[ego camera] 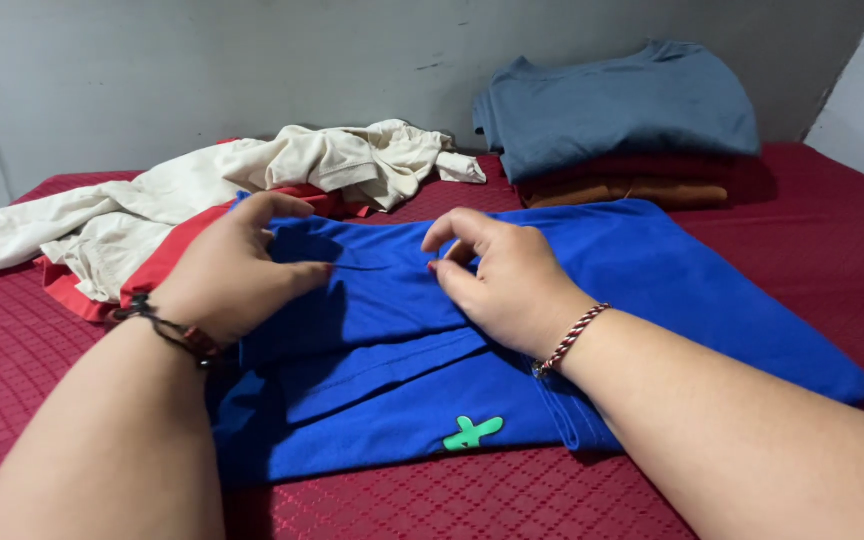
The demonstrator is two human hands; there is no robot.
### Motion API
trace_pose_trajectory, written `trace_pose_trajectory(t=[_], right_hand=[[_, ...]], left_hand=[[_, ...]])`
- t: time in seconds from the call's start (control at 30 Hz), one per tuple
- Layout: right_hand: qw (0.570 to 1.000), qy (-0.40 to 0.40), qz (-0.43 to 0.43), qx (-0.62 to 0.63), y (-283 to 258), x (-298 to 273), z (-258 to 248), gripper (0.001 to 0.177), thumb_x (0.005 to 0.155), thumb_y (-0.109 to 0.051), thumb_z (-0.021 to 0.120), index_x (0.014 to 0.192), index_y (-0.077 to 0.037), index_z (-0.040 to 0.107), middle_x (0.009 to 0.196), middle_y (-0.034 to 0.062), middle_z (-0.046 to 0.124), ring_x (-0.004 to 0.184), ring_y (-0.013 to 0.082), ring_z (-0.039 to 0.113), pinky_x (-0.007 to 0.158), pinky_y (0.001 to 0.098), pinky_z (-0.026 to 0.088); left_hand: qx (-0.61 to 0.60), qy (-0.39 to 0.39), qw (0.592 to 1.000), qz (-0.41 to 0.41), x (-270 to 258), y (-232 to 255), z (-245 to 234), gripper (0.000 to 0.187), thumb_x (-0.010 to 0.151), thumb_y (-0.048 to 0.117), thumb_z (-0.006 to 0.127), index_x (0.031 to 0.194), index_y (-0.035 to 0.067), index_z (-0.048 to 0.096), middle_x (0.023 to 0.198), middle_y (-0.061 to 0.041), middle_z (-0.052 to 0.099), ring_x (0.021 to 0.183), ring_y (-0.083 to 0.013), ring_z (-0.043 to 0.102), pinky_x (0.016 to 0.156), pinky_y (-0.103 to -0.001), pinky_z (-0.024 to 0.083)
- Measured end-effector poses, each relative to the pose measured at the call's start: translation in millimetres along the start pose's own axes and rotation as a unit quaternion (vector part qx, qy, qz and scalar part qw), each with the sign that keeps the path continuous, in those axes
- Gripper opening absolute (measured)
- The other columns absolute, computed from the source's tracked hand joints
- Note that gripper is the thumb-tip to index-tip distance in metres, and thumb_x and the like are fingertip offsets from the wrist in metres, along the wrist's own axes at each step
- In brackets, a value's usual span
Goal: The person is folding a blue t-shirt on a bed.
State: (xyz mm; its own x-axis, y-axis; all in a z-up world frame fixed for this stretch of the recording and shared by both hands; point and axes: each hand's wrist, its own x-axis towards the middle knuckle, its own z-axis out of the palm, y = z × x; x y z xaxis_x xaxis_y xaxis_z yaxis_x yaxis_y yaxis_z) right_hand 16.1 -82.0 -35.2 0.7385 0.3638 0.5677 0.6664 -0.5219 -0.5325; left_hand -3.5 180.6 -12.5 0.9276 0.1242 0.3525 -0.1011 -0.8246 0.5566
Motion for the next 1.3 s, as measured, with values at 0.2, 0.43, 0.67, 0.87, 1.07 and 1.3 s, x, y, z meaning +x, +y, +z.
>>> trace_pose_trajectory(t=[0.2, 0.43, 0.67, 0.87, 1.07, 1.3], right_hand=[[0.995, 0.067, 0.047, 0.049, 6, 4, 1, 0.021, 0.086, -0.008, 0.065, 0.106, -0.013, 0.071, 0.085, 0.0003, 0.073, 0.058, 0.0069, 0.056, 0.055, 0.0253, 0.048], [0.988, 0.042, 0.077, 0.131, 28, 8, 2, 0.020, 0.083, -0.002, 0.062, 0.096, -0.009, 0.075, 0.082, -0.0040, 0.070, 0.065, 0.0022, 0.057, 0.060, 0.0220, 0.049], [0.976, -0.042, 0.116, 0.181, 11, 6, 0, 0.017, 0.085, -0.007, 0.068, 0.098, -0.008, 0.079, 0.075, -0.0050, 0.070, 0.064, 0.0020, 0.056, 0.058, 0.0227, 0.048], [0.997, -0.041, 0.009, 0.061, 5, 4, -1, 0.026, 0.081, -0.005, 0.066, 0.102, -0.013, 0.081, 0.081, 0.0008, 0.075, 0.068, 0.0044, 0.064, 0.063, 0.0241, 0.052], [0.999, 0.009, 0.035, -0.040, -8, 1, -3, 0.023, 0.079, -0.012, 0.068, 0.098, -0.017, 0.080, 0.090, 0.0075, 0.072, 0.059, 0.0152, 0.065, 0.062, 0.0312, 0.054], [0.974, -0.100, -0.144, -0.140, -20, -5, 0, 0.039, 0.066, -0.047, 0.083, 0.093, -0.020, 0.079, 0.100, 0.0051, 0.069, 0.100, 0.0263, 0.063, 0.090, 0.0427, 0.048]], left_hand=[[-0.082, 0.020, 0.996, -0.003, 4, -7, 0, 0.047, 0.082, 0.015, 0.070, 0.129, 0.015, 0.063, 0.109, -0.012, 0.073, 0.095, -0.0226, 0.071, 0.080, -0.036, 0.055], [-0.049, -0.031, 0.996, -0.071, 2, 4, 4, 0.041, 0.092, 0.009, 0.059, 0.131, 0.021, 0.066, 0.080, -0.015, 0.068, 0.067, -0.0231, 0.062, 0.061, -0.039, 0.049], [-0.035, -0.010, 0.997, -0.066, 6, -6, 2, 0.039, 0.091, 0.012, 0.062, 0.129, 0.020, 0.066, 0.075, -0.008, 0.067, 0.064, -0.0183, 0.063, 0.059, -0.035, 0.049], [0.040, -0.099, 0.989, -0.107, 11, -17, 4, 0.030, 0.094, 0.017, 0.064, 0.120, 0.024, 0.076, 0.082, -0.013, 0.074, 0.070, -0.0234, 0.066, 0.065, -0.039, 0.052], [0.110, -0.005, 0.993, -0.048, 3, 9, 7, 0.031, 0.081, 0.025, 0.074, 0.111, 0.024, 0.079, 0.101, -0.015, 0.075, 0.092, -0.0327, 0.071, 0.084, -0.043, 0.055], [0.080, 0.025, 0.996, 0.033, -5, 30, 46, 0.031, 0.087, 0.034, 0.059, 0.111, 0.025, 0.076, 0.108, -0.009, 0.073, 0.103, -0.0290, 0.068, 0.093, -0.048, 0.051]])
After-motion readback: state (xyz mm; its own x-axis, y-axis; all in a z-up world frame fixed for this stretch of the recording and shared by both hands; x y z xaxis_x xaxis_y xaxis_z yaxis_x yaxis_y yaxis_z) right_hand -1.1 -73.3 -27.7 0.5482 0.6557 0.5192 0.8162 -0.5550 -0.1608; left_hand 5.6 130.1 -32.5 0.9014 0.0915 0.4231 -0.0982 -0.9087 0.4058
